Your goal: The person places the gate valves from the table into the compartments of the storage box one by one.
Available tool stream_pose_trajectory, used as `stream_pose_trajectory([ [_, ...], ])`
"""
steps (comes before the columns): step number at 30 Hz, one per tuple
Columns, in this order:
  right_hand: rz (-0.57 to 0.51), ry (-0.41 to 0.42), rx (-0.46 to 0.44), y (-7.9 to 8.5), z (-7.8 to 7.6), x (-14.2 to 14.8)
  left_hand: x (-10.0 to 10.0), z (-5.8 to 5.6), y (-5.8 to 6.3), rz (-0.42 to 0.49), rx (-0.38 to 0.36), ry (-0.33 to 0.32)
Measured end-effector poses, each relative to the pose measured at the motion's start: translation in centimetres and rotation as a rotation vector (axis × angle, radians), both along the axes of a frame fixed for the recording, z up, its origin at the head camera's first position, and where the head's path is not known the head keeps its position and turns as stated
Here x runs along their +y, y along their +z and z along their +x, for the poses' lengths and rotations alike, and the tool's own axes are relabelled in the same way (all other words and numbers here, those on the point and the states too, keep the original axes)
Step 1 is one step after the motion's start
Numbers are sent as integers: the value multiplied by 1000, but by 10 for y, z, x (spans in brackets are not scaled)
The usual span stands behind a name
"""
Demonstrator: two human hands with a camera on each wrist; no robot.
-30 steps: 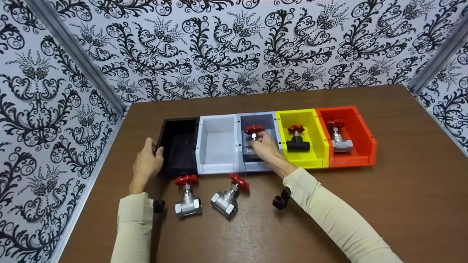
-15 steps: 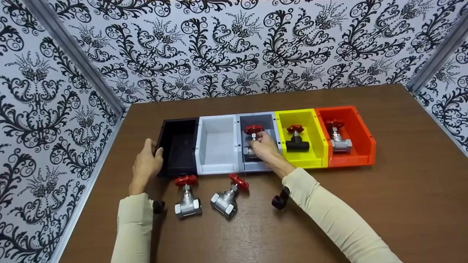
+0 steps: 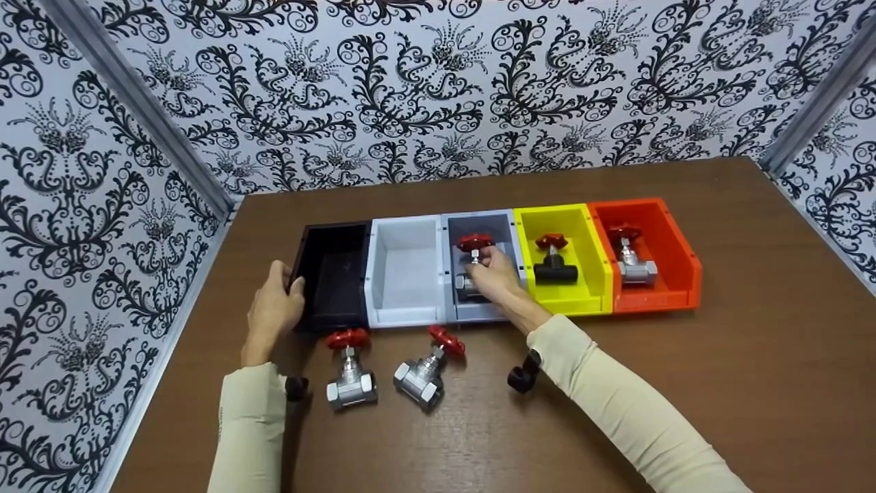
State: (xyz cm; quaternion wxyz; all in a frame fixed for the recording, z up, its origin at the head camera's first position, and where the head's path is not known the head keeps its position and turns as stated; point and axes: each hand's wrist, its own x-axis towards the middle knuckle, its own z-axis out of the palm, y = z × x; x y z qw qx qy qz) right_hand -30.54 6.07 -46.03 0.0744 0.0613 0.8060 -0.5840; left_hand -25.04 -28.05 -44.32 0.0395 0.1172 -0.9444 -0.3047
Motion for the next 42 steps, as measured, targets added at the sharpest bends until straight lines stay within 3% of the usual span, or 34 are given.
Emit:
stream_pose_trajectory([
  [7,1,-3,17,0,0,0,-1,0,1,-4,-4,4],
  [14,77,-2,66,-2,-1,0,-1,2,2,1,-4,-14],
  [37,54,0,24,-1,-1,2,0,2,1,5,-21,-5],
  [42,91,0,39,-1,0,2,0,1,-1,2,1,-7],
])
